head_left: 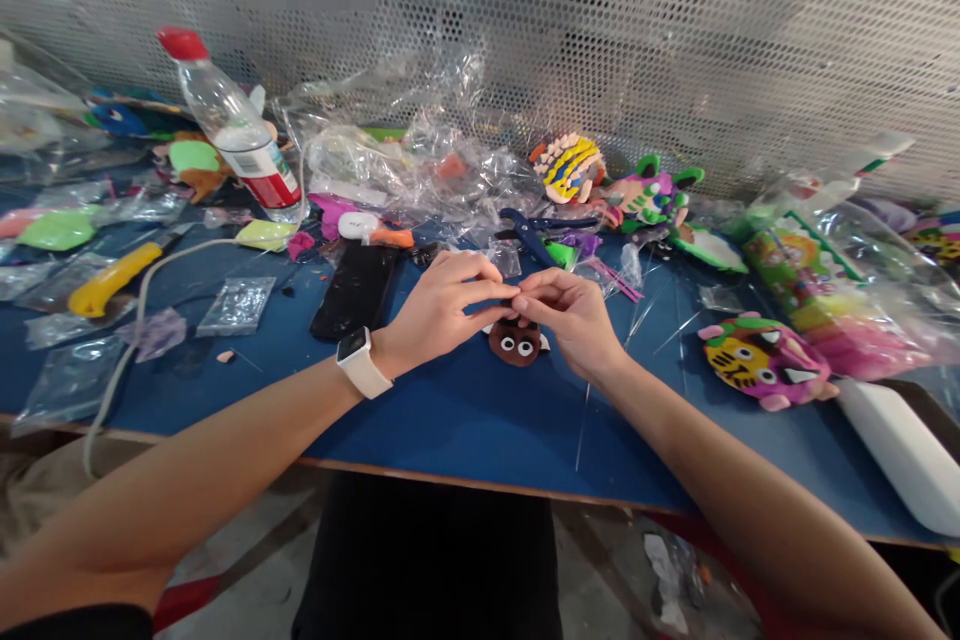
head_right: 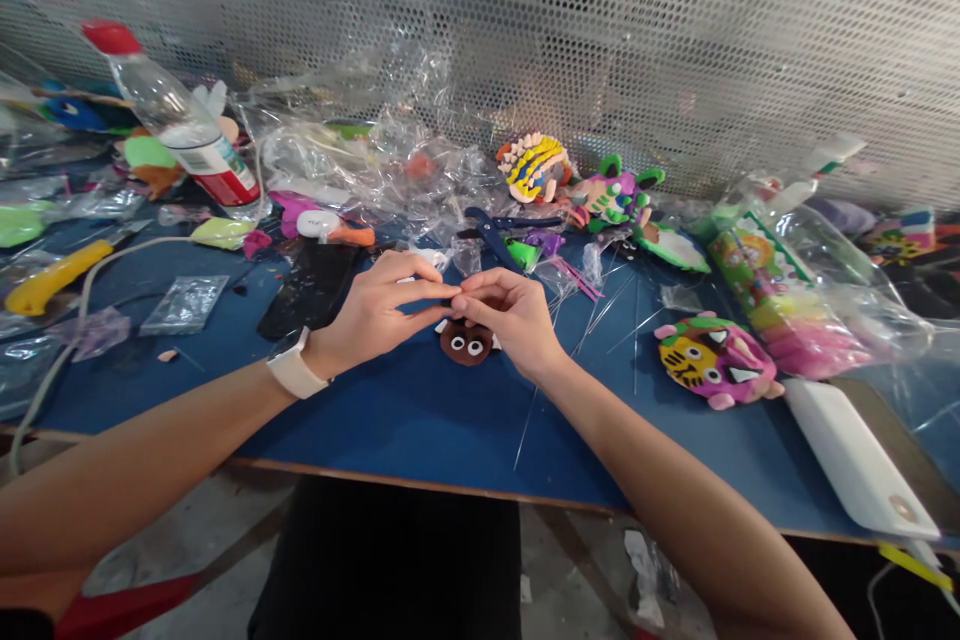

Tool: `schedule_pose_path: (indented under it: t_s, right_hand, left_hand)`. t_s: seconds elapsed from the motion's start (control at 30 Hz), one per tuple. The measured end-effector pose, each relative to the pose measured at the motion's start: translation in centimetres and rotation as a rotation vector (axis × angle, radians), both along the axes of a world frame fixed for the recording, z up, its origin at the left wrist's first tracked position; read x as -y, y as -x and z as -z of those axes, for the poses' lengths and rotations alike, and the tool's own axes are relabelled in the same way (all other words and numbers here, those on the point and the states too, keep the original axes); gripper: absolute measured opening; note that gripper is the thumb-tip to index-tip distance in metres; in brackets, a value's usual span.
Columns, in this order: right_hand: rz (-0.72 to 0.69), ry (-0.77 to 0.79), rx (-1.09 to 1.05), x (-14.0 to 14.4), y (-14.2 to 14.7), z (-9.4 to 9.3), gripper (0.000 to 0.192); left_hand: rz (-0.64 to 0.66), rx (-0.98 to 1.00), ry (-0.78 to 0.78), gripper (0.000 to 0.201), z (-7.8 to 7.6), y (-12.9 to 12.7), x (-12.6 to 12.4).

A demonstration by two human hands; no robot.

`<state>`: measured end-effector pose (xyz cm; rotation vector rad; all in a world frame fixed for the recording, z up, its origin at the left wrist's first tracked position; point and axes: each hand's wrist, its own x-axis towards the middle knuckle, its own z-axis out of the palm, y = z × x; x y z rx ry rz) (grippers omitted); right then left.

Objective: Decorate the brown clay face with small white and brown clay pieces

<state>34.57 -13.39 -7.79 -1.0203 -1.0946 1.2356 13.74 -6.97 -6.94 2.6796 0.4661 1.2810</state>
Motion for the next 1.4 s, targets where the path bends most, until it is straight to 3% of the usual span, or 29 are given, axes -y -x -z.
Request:
schedule_pose_path:
  t_s: [0.23,0.4,0.53,0.73,0.87,1.0,1.13,1.27,1.4]
  right_hand:
    - [-0.054,0.038,0.011,0.0,-0.1,0.0,0.042]
    - [-0.015,0.049,-0.022,-0.1,-0.2,0.0,0.042]
    - [-0.092,0.104,-0.061,-0.1,-0.4,-0.2,0.043]
    - [-0.184,0.051,0.049,0.5,-0.7,-2.6,0.035]
    - [-0.337,0.012,0.229,1.4,-1.2,-3.8,0.030]
    - [-0.220,-0.130,0.480,2.6,-2.2,-3.1,0.015]
    - [-0.231,-0.399,0.764,3.1,-3.6,-1.7,0.009]
    - [-0.209,-0.694,0.821,3.1,-4.2,-0.5,0.016]
    - [-0.150,-0.811,0.971,3.2,-3.9,0.0,0.025]
  left_hand:
    - [0.016,-0.038,0.009,0.016,0.0,0.0,0.0]
    - [-0.002,-0.045,0.004,0.021,0.1,0.2,-0.3]
    - [0.057,-0.076,-0.052,0.018,-0.6,0.6,-0.5]
    - [0.123,-0.101,0.081,0.016,-2.6,1.1,0.3]
    - [0.181,-0.138,0.028,0.014,-2.4,1.7,0.6]
    - [0.148,-0.171,0.139,0.015,-0.8,1.3,1.4]
    - [0.223,-0.196,0.247,0.012,0.6,0.3,2.3]
    - [0.221,-0.217,0.192,0.010,0.9,0.1,2.6]
    - [0.206,-0.305,0.091,0.009,0.4,0.4,2.4]
